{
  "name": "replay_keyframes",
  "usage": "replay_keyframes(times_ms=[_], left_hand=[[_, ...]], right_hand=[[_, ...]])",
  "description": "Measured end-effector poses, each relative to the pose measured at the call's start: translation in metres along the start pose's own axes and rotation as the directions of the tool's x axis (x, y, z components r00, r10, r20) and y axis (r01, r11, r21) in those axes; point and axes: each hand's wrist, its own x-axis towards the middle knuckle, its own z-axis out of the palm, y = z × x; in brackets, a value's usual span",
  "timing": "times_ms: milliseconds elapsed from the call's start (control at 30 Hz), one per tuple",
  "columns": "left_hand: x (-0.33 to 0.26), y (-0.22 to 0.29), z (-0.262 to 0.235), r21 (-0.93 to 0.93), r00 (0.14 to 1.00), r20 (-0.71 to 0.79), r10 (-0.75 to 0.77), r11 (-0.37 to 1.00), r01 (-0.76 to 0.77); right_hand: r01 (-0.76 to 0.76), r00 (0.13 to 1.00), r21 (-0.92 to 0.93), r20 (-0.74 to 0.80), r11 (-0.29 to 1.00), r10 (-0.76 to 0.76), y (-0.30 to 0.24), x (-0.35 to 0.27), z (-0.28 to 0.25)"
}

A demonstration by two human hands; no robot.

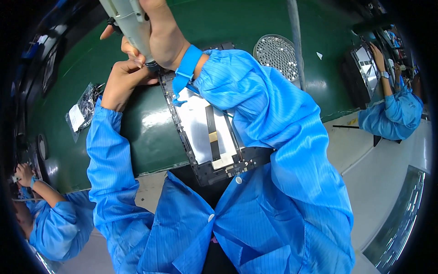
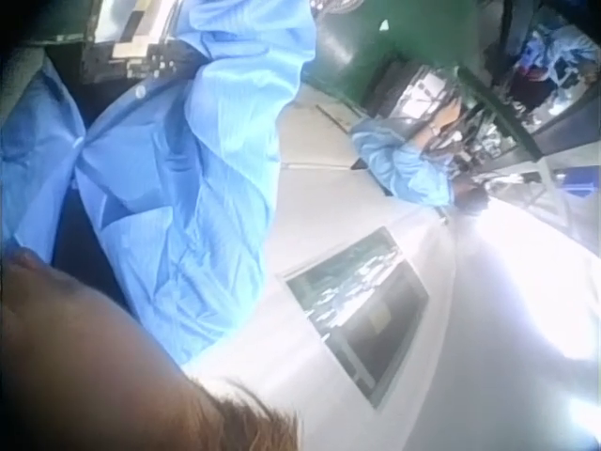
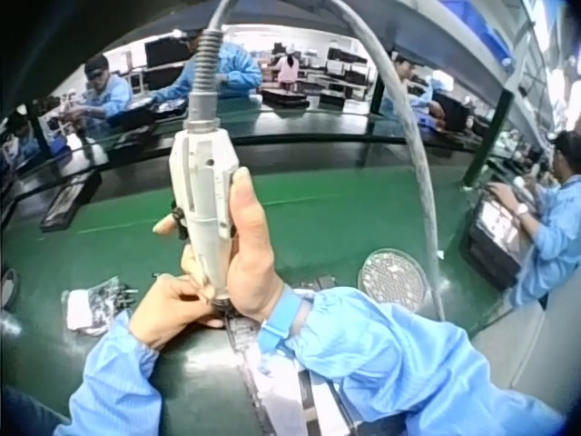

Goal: The person assembles tablet devices by placing small components onto each unit, picking screws, fastening them with an electric screwdriver, and setting the devices onto the conveyor belt.

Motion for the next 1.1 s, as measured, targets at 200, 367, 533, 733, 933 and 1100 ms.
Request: replay_keyframes(times_ms=[200,367,533,733,933,1100], left_hand=[[0.004,-0.005,-0.003,0.018,1.0,0.003,-0.023,1.0,0.023],[0.001,-0.002,0.0,0.0,1.0,-0.01,-0.025,1.0,0.025],[0.0,-0.002,-0.001,0.021,1.0,-0.018,-0.023,1.0,0.023],[0.003,-0.005,-0.002,0.014,0.999,-0.017,-0.029,0.999,0.03],[0.0,-0.002,0.0,0.018,0.999,-0.027,-0.029,0.999,0.029],[0.001,-0.003,-0.003,0.019,0.998,-0.029,-0.048,0.999,0.049]], right_hand=[[0.004,0.992,-0.016,-0.123,1.0,-0.006,-0.005,0.0,0.013],[0.003,0.997,-0.16,-0.071,0.987,-0.014,-0.005,0.003,0.009],[-0.032,0.994,-0.141,-0.111,0.99,0.016,-0.003,0.004,0.011],[-0.004,0.997,-0.172,-0.081,0.985,-0.01,-0.005,0.005,0.011],[0.021,0.997,-0.261,-0.068,0.965,-0.04,-0.01,0.004,0.018],[0.02,0.998,-0.203,-0.06,0.979,-0.032,-0.002,0.006,0.016]])
